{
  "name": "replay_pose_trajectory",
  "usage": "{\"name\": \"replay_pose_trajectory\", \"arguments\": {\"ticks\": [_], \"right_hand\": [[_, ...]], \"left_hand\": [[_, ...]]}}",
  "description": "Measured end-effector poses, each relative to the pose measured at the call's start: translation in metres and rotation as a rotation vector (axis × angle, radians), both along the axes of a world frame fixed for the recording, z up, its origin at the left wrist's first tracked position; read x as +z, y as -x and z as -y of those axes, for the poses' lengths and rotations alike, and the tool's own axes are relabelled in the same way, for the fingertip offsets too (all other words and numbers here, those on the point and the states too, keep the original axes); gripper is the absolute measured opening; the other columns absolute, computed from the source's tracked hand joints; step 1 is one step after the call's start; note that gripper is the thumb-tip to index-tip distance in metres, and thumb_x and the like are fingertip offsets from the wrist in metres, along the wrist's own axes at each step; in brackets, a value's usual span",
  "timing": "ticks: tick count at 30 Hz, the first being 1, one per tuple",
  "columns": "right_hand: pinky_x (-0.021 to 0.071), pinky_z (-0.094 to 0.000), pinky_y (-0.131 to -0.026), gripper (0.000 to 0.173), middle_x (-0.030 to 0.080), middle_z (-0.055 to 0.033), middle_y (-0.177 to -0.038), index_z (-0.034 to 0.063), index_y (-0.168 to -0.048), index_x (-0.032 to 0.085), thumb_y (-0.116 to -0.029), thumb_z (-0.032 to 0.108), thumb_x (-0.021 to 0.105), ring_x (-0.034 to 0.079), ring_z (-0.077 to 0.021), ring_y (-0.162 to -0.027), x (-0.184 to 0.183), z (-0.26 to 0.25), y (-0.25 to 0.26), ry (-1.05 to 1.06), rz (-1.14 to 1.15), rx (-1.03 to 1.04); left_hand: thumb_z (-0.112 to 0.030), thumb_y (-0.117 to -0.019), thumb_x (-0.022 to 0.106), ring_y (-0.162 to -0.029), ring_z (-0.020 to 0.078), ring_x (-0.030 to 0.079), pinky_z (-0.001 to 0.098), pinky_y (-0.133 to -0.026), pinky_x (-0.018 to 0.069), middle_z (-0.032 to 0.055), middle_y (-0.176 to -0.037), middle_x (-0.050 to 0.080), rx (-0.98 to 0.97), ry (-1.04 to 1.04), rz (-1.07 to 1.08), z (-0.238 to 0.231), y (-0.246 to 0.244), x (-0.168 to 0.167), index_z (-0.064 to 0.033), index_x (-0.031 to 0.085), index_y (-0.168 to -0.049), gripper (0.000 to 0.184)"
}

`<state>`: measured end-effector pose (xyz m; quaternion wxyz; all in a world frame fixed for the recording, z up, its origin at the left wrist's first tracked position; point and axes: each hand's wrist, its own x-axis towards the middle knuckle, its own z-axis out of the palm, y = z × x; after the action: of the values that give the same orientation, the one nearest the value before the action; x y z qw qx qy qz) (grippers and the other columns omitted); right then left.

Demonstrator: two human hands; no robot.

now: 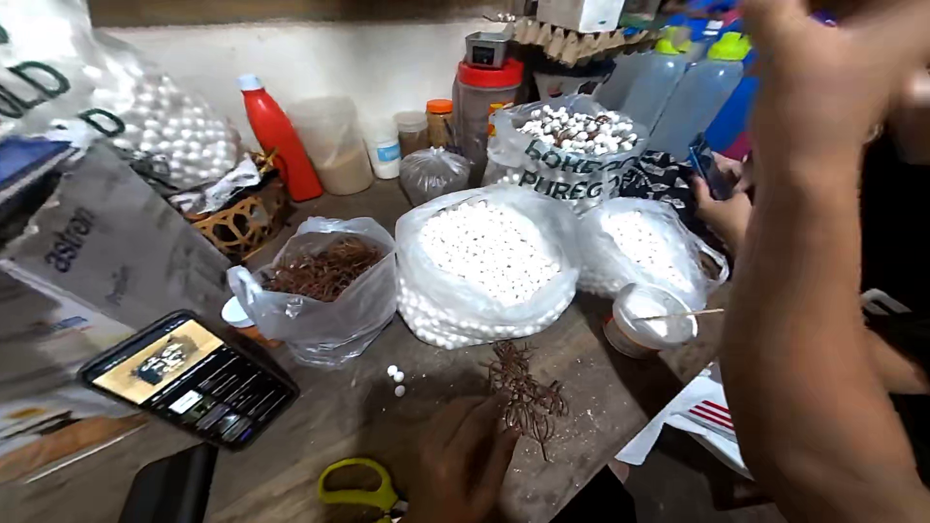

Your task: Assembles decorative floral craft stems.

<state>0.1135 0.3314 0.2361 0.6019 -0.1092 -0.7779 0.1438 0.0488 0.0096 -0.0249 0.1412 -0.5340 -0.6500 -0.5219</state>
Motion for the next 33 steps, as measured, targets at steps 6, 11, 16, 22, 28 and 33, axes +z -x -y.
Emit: {"name": "replay_pose_trajectory", "arguments": {"ticks": [6,11,16,22,28,33], "right_hand": [[0.0564,-0.0244,-0.084,0.030,0.069,-0.0083,-0.106,-0.0039,-0.116,0.065,-0.1027,0.022,0.058,0.066,-0.0065,-0.093,0.024,0.008,-0.041,0.036,0.044,-0.060],[0.0570,-0.0236,-0.078,0.024,0.070,0.0013,-0.105,0.0016,-0.115,0.066,-0.1056,0.020,0.054,0.066,-0.0029,-0.086,-0.059,0.054,-0.087,-0.054,-0.049,0.125],[0.0580,-0.0181,-0.077,0.023,0.071,0.0079,-0.095,0.0170,-0.105,0.068,-0.1098,0.030,0.050,0.067,0.0018,-0.086,-0.167,0.099,-0.077,0.131,0.150,0.423],[0.0560,-0.0146,-0.070,0.021,0.072,-0.0016,-0.087,0.0047,-0.098,0.067,-0.1055,0.020,0.055,0.066,0.0008,-0.076,-0.253,0.126,-0.056,0.394,0.274,0.526],[0.0499,-0.0122,-0.063,0.027,0.061,0.0173,-0.077,0.0270,-0.088,0.063,-0.1075,0.037,0.046,0.058,0.0074,-0.069,-0.275,0.126,-0.082,0.502,0.209,0.494],[0.0454,-0.0112,-0.062,0.028,0.056,0.0198,-0.074,0.0279,-0.085,0.056,-0.1082,0.030,0.041,0.053,0.0080,-0.066,-0.275,0.118,-0.087,0.515,0.227,0.461]], "left_hand": [[-0.027,-0.0999,0.065,-0.088,0.0095,0.069,0.0196,-0.080,0.0556,0.0093,-0.096,0.073,-0.011,0.027,0.005,0.001,-0.002,0.005,-0.0051,0.072,-0.114,0.027],[-0.022,-0.0995,0.065,-0.082,0.0090,0.067,0.0186,-0.075,0.0546,0.0093,-0.092,0.072,-0.058,0.076,0.067,0.002,-0.003,0.004,-0.0042,0.071,-0.115,0.024],[-0.019,-0.1046,0.057,-0.087,0.0068,0.068,0.0179,-0.080,0.0550,0.0088,-0.093,0.072,-0.067,0.079,0.084,0.004,-0.001,0.003,-0.0047,0.070,-0.108,0.020],[-0.021,-0.1052,0.055,-0.086,0.0072,0.066,0.0166,-0.079,0.0529,0.0054,-0.089,0.070,-0.046,0.068,0.000,0.005,0.002,0.002,-0.0088,0.070,-0.102,0.020],[-0.015,-0.0963,0.066,-0.081,0.0129,0.067,0.0215,-0.077,0.0535,0.0078,-0.083,0.071,-0.075,-0.007,0.001,0.003,-0.001,0.001,-0.0038,0.072,-0.090,0.014],[-0.015,-0.0986,0.064,-0.073,0.0172,0.066,0.0273,-0.070,0.0538,0.0095,-0.078,0.069,-0.127,-0.012,0.007,0.000,-0.010,0.000,-0.0027,0.072,-0.091,0.017]]}}
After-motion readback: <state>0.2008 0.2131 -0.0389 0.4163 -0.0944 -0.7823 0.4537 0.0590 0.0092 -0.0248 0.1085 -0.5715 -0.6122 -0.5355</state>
